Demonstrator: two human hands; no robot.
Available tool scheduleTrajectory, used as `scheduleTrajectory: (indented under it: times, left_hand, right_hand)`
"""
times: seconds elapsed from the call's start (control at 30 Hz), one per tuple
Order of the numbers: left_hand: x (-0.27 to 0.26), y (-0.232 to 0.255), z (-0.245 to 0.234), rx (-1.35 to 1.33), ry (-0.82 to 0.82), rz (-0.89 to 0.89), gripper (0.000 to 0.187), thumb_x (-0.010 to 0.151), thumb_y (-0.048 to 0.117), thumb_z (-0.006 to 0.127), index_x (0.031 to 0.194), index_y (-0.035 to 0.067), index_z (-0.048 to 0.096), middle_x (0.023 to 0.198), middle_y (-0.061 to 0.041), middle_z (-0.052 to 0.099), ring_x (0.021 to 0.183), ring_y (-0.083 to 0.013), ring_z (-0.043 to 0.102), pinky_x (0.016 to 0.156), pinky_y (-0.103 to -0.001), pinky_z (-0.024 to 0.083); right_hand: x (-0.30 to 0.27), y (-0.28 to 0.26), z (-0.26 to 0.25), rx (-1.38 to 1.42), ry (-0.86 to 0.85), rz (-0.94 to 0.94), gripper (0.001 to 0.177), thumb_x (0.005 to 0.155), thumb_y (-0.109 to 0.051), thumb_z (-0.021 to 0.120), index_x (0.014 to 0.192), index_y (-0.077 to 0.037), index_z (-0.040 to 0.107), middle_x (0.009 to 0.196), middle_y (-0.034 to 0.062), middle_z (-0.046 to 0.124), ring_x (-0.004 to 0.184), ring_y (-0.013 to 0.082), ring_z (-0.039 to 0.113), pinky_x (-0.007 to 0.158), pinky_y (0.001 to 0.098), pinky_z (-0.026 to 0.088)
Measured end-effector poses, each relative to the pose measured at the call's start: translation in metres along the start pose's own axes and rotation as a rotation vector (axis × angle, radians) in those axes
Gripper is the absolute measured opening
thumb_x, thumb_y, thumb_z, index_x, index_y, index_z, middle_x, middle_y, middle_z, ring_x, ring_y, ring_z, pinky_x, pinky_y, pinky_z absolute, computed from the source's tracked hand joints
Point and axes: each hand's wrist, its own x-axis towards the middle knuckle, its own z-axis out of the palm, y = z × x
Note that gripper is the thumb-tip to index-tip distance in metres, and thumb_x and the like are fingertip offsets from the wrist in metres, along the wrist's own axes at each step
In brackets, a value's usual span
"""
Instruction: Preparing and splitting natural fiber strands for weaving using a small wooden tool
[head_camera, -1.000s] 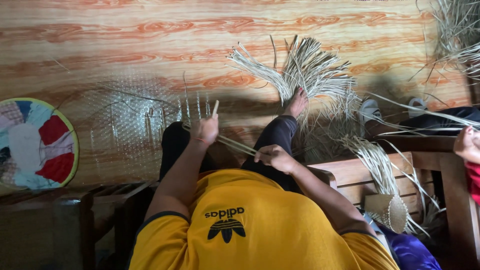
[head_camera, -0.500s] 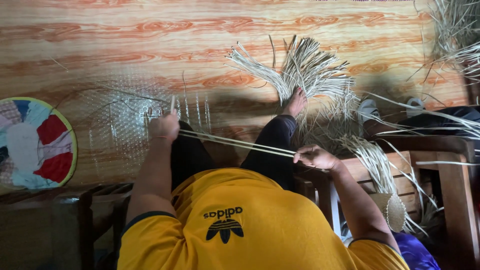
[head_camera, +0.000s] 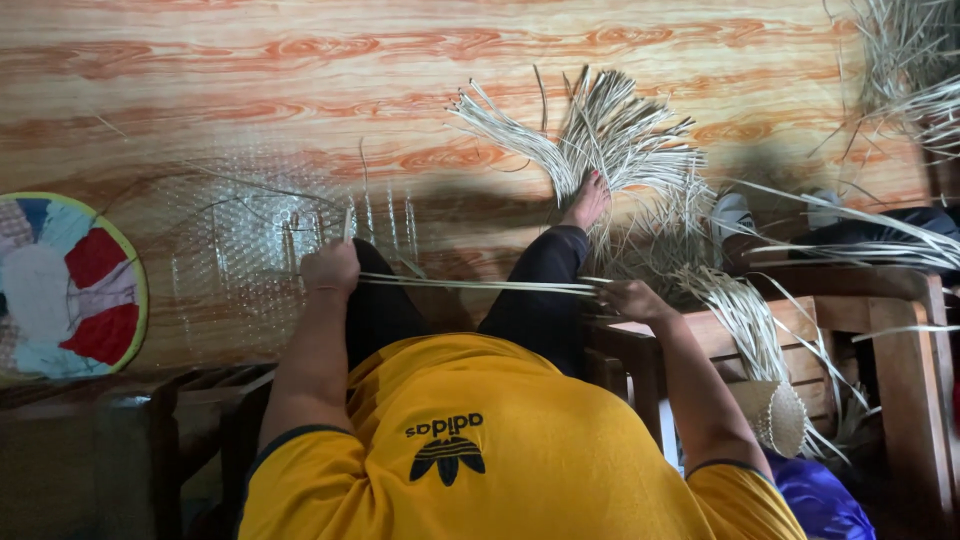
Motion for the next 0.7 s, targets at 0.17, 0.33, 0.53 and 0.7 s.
scheduleTrajectory:
  times: [0.17, 0.33, 0.53, 0.7]
  left_hand:
    - [-0.011, 0.049, -0.052, 0.046, -0.208, 0.215, 0.04, 0.107, 0.037, 0.029, 0.125, 0.021, 0.061, 0.088, -0.021, 0.078, 0.094, -0.0425, 0.077, 0.086, -0.053, 0.058]
    - [-0.033, 0.125, -0.128, -0.115, -0.271, 0.255, 0.055, 0.107, 0.052, 0.018, 0.128, 0.018, 0.056, 0.094, -0.024, 0.077, 0.102, -0.0411, 0.075, 0.09, -0.055, 0.055]
    - [-0.049, 0.149, -0.126, -0.293, 0.4, 0.54, 0.05, 0.109, 0.046, 0.041, 0.083, 0.009, 0.061, 0.051, -0.017, 0.065, 0.057, -0.0314, 0.074, 0.061, -0.043, 0.057]
    - [-0.038, 0.137, -0.123, -0.314, 0.567, 0.583, 0.045, 0.108, 0.038, 0.049, 0.078, 0.008, 0.062, 0.047, -0.014, 0.062, 0.051, -0.0303, 0.072, 0.053, -0.041, 0.056]
  right_hand:
    - [0.007, -0.08, -0.039, -0.56, -0.32, 0.204, 0.094, 0.084, -0.074, 0.064, 0.147, -0.007, 0.047, 0.156, 0.0192, 0.047, 0.146, 0.0357, 0.041, 0.117, 0.0588, 0.03]
    - [0.021, -0.271, -0.041, -0.004, -0.106, -0.205, 0.058, 0.094, -0.045, 0.064, 0.132, -0.001, 0.064, 0.131, 0.0294, 0.064, 0.127, 0.0488, 0.058, 0.107, 0.0607, 0.044]
    - [0.098, -0.255, 0.074, 0.6, -0.231, -0.315, 0.025, 0.106, -0.02, 0.058, 0.128, -0.012, 0.068, 0.114, 0.0136, 0.076, 0.108, 0.0273, 0.072, 0.101, 0.0424, 0.053]
    - [0.084, -0.286, 0.056, 0.762, -0.223, -0.149, 0.027, 0.106, -0.023, 0.059, 0.086, -0.009, 0.071, 0.065, 0.0024, 0.064, 0.046, 0.0041, 0.05, 0.037, 0.0161, 0.04]
